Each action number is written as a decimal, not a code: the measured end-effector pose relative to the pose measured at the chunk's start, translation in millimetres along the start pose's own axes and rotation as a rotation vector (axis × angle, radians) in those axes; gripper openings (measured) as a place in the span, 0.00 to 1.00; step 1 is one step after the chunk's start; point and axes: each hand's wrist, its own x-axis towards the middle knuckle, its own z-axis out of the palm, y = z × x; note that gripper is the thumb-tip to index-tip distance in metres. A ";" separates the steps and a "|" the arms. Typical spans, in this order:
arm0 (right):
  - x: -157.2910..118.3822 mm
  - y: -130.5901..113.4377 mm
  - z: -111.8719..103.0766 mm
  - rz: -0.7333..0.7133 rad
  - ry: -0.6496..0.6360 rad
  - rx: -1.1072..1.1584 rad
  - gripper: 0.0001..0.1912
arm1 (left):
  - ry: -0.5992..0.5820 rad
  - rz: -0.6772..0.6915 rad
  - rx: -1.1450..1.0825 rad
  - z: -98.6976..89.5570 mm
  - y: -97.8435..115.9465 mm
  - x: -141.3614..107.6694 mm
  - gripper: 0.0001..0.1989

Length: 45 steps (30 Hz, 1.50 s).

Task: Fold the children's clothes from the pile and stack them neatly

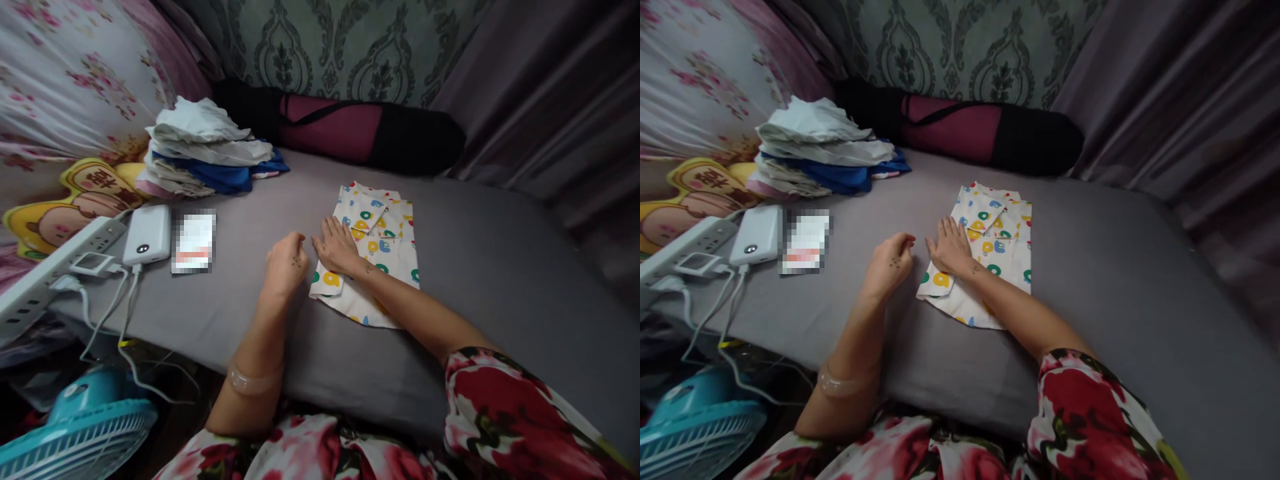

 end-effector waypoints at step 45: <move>48.2 140.7 -29.7 0.193 -0.007 -0.008 0.34 | -0.234 0.453 0.088 40.3 6.6 -16.4 0.19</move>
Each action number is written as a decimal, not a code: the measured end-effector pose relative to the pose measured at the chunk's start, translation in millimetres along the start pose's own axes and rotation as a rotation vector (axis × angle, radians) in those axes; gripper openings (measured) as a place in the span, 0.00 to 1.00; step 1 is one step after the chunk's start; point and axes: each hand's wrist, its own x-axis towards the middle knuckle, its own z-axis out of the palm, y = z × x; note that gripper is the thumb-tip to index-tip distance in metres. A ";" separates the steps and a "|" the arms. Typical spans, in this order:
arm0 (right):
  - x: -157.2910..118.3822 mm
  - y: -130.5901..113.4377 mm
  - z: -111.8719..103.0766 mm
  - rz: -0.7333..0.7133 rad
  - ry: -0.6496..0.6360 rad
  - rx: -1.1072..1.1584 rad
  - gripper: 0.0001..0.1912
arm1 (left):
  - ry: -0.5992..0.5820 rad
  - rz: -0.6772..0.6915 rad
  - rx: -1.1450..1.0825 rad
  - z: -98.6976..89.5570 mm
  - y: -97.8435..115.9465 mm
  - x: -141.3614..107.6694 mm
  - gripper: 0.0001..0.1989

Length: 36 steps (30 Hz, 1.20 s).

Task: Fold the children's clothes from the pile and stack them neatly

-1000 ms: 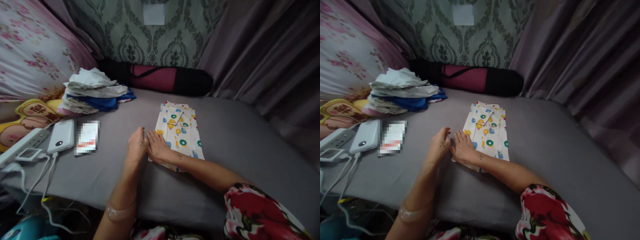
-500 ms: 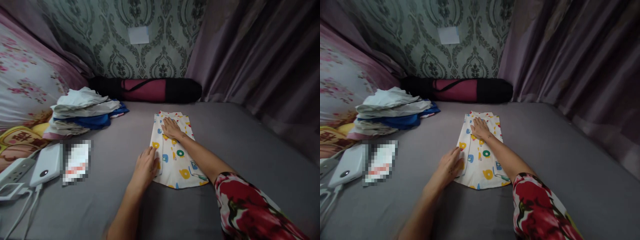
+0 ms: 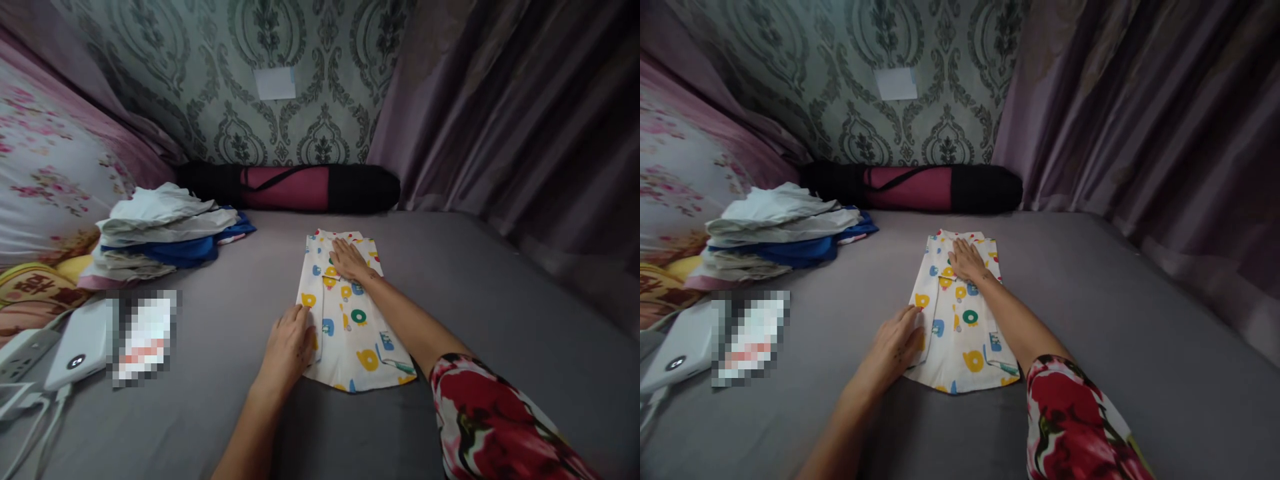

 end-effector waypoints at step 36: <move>39.1 -62.4 8.5 -0.129 -0.011 0.026 0.33 | 0.049 0.052 0.068 10.6 -5.1 1.5 0.17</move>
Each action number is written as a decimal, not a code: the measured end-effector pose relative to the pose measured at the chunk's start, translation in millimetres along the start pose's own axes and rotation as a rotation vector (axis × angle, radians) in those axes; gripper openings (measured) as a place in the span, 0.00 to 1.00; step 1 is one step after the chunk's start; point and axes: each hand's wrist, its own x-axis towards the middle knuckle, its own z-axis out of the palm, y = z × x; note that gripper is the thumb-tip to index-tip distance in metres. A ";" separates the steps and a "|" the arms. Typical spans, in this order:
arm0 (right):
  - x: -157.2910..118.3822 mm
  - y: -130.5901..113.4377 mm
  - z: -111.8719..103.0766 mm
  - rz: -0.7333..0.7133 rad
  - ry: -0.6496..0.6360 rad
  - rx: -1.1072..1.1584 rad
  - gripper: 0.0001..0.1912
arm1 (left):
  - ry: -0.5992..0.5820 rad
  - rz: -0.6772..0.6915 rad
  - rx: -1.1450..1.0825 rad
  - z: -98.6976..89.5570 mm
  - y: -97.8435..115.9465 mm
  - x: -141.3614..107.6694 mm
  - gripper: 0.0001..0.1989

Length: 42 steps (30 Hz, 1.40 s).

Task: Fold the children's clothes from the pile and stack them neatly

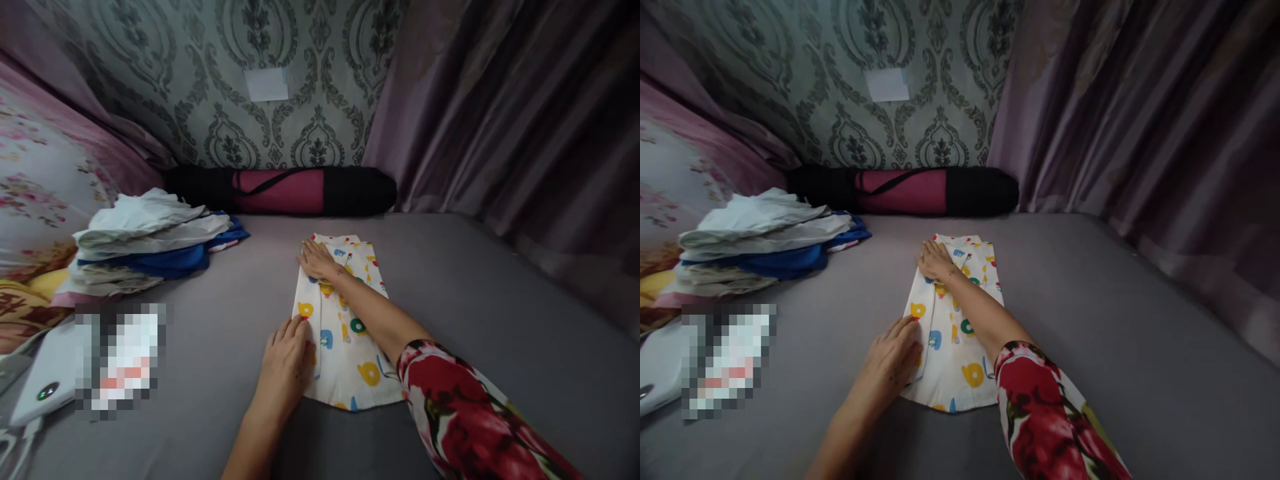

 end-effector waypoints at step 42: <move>-134.1 8.4 -30.3 0.010 0.000 0.206 0.32 | 0.000 0.024 -0.103 -7.9 -0.6 6.1 0.19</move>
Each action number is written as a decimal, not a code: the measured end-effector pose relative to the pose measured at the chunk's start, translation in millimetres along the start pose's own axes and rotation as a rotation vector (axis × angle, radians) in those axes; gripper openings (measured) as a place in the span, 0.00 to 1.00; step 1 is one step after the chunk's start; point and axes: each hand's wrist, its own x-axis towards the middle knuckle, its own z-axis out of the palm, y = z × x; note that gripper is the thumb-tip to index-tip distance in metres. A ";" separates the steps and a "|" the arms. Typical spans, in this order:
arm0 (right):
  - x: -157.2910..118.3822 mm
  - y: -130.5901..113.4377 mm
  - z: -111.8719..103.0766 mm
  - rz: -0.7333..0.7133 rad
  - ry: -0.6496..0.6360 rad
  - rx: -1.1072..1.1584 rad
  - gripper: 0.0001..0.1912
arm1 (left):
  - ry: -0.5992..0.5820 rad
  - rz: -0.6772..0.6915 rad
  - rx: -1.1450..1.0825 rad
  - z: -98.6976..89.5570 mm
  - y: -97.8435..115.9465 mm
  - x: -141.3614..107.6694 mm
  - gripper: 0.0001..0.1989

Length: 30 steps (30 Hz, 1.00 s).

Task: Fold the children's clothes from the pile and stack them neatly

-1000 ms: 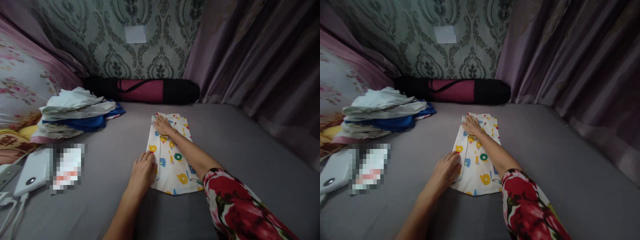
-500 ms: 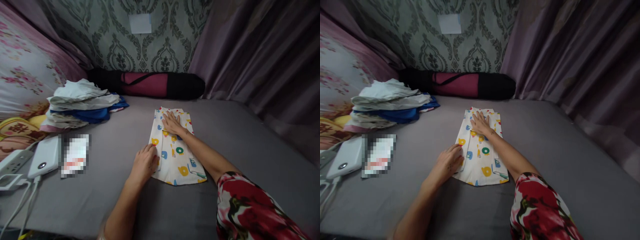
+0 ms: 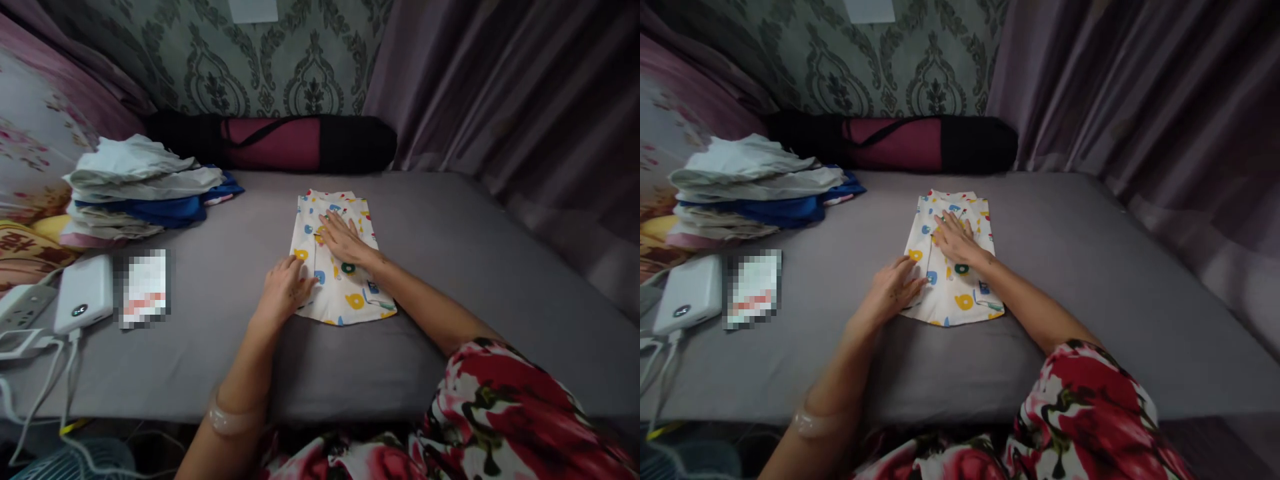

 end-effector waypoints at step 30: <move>-195.4 32.7 -12.2 -0.314 0.048 -0.058 0.20 | -0.294 0.389 0.059 -32.6 -24.2 -42.9 0.20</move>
